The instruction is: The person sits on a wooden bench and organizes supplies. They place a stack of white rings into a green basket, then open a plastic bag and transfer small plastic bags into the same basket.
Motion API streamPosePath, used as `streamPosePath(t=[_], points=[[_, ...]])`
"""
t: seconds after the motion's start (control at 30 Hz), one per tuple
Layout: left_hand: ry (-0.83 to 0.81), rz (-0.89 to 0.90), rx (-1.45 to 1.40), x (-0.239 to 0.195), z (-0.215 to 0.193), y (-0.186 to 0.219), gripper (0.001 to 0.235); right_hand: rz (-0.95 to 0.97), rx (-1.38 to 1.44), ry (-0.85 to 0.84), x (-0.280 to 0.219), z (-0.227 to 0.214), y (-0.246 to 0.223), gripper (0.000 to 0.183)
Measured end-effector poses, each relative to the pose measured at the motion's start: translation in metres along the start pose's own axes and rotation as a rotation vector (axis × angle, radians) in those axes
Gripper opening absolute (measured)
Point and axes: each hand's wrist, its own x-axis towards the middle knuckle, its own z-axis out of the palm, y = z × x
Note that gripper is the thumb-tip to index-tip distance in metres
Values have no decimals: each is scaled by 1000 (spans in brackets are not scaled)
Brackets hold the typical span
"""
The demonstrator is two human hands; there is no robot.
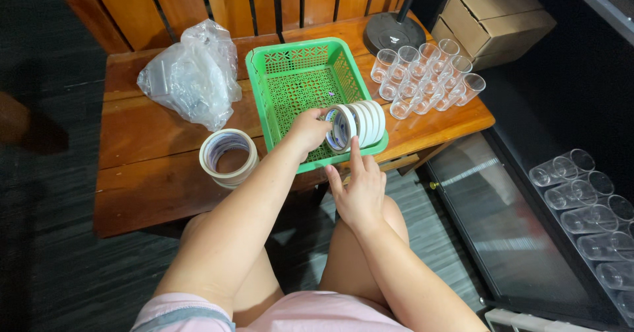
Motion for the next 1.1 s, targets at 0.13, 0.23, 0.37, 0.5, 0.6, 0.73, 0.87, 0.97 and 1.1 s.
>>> streamPosePath(t=[0.13,0.23,0.37,0.5,0.6,0.73,0.87,0.97,1.1], points=[[-36,-10,35,-1,3,2,61,12,-15,-24,-1,1,2,83],[-53,-18,29,-4,2,6,63,20,-21,-39,-1,1,2,85],[-48,-29,14,-3,3,8,70,29,-26,-55,-1,2,2,87],[-67,-37,25,-4,4,10,71,67,-23,-107,-1,2,1,89],[-77,-35,12,-6,4,12,73,71,-30,-120,-1,4,2,93],[-87,-42,2,-9,3,12,73,84,-23,-133,-1,4,2,94],[-95,-34,-44,-9,-4,11,73,71,10,-101,-1,0,0,94],[-91,-13,-87,-10,-10,10,76,22,57,-18,-2,1,1,90],[-14,57,-209,-36,-33,2,71,-77,178,126,-3,-3,-4,87]])
